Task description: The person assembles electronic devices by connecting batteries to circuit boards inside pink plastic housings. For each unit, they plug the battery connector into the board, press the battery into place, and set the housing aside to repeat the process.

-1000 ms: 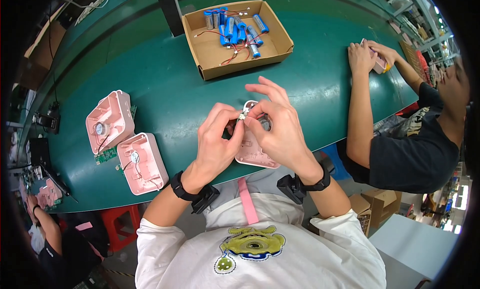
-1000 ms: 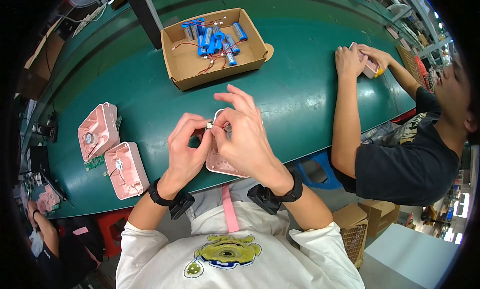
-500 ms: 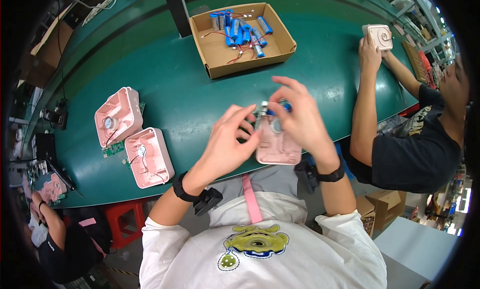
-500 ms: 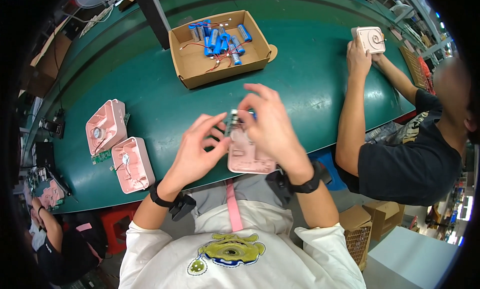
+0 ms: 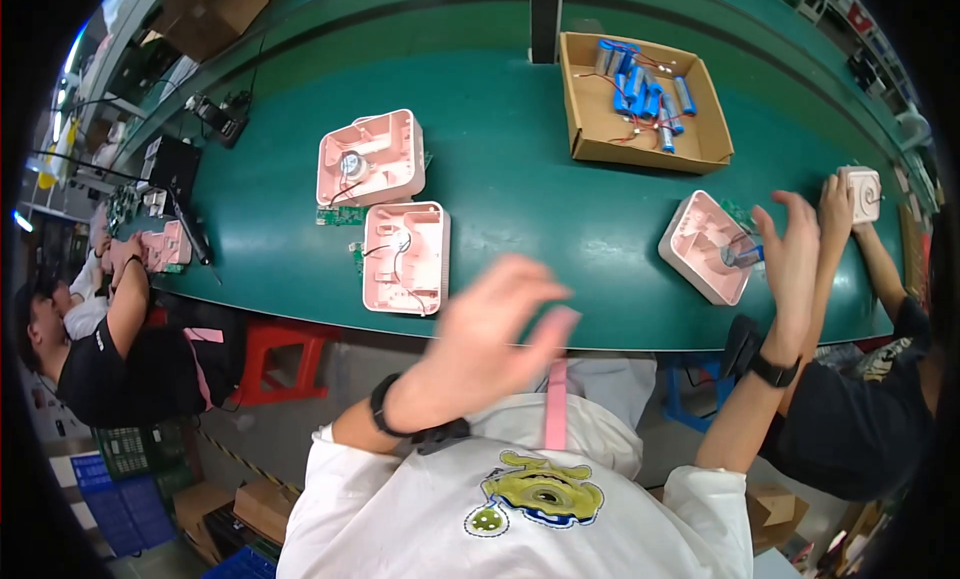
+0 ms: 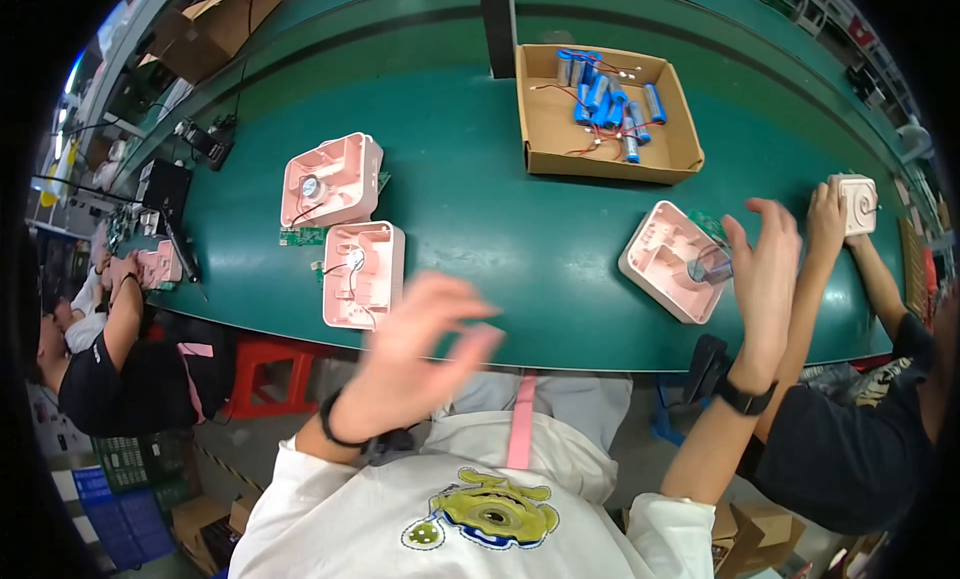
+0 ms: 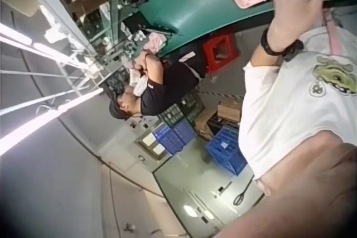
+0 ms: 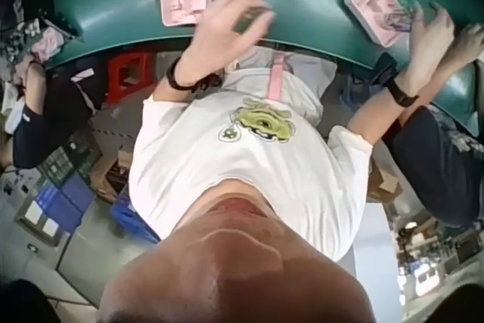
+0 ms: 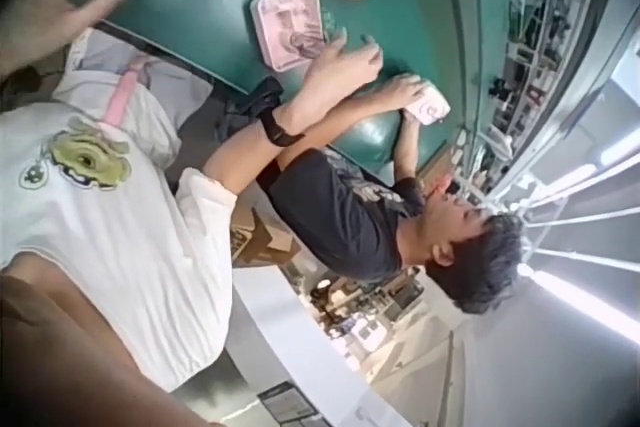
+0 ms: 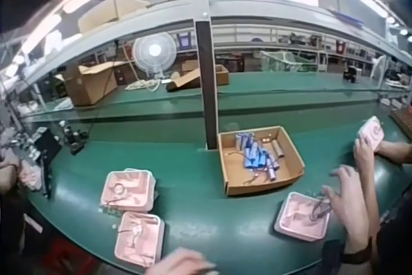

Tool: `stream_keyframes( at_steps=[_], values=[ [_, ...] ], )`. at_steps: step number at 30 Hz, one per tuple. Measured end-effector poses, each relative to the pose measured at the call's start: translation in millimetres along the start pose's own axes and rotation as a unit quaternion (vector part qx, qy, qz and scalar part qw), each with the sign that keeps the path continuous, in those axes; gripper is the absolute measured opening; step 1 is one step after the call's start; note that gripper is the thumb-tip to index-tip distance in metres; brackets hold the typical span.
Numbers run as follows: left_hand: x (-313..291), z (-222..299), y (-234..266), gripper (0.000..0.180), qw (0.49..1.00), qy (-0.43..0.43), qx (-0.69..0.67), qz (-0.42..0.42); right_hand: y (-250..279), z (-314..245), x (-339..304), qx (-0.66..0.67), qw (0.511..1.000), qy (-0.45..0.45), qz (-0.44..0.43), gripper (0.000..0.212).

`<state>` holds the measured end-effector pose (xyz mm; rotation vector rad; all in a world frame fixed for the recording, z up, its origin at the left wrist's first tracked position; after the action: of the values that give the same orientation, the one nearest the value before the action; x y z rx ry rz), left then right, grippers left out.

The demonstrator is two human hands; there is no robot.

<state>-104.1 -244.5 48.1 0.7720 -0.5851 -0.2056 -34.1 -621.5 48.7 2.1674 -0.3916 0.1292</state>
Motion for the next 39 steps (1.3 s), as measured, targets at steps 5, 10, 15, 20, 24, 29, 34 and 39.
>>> stream_keyframes(
  at_steps=[5,10,15,20,24,29,34,39],
  values=[
    [-60.4,-88.0,84.5,0.019,0.913,0.271,0.288,0.102,-33.5,-129.1,-62.3,0.155,0.972,0.174,-0.015,0.024],
    [-92.3,-139.7,70.6,0.017,0.918,0.382,0.092,0.055,-161.9,-215.2,-108.8,0.268,0.825,0.417,-0.273,0.041],
    [-84.6,-128.4,54.1,0.017,0.921,0.385,0.002,0.057,-196.9,-232.3,-121.8,0.221,0.782,0.478,-0.334,0.037],
    [-75.9,-116.1,35.7,0.023,0.933,0.360,-0.008,-0.008,-181.5,-198.7,-115.6,0.279,0.782,0.436,-0.347,0.026],
    [-63.5,-96.8,8.1,0.033,0.942,0.329,-0.052,0.046,-150.9,-168.1,-105.7,0.326,0.783,0.399,-0.348,0.020],
    [-41.3,-88.5,-29.3,0.038,0.915,0.326,-0.232,0.055,-127.0,-140.9,-88.8,0.459,0.805,0.175,-0.331,0.018],
    [-7.2,-71.9,-47.6,0.039,0.877,0.376,-0.284,-0.098,-123.3,-126.5,-72.1,0.604,0.759,-0.039,-0.240,0.017],
    [5.9,-81.2,-63.1,0.030,0.912,0.337,-0.185,-0.146,-130.4,-117.5,-69.8,0.589,0.771,-0.057,-0.234,0.014]
  ],
)
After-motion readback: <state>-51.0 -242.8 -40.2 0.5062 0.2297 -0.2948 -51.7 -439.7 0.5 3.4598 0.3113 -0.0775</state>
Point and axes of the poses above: each hand's wrist, its own x-axis towards the middle knuckle, its own y-axis out of the back of the hand, z = x × y, the point moved 4 cm from there along x, towards the middle knuckle, and after that the axes turned 15 degrees about x, right-handed, at the moved point
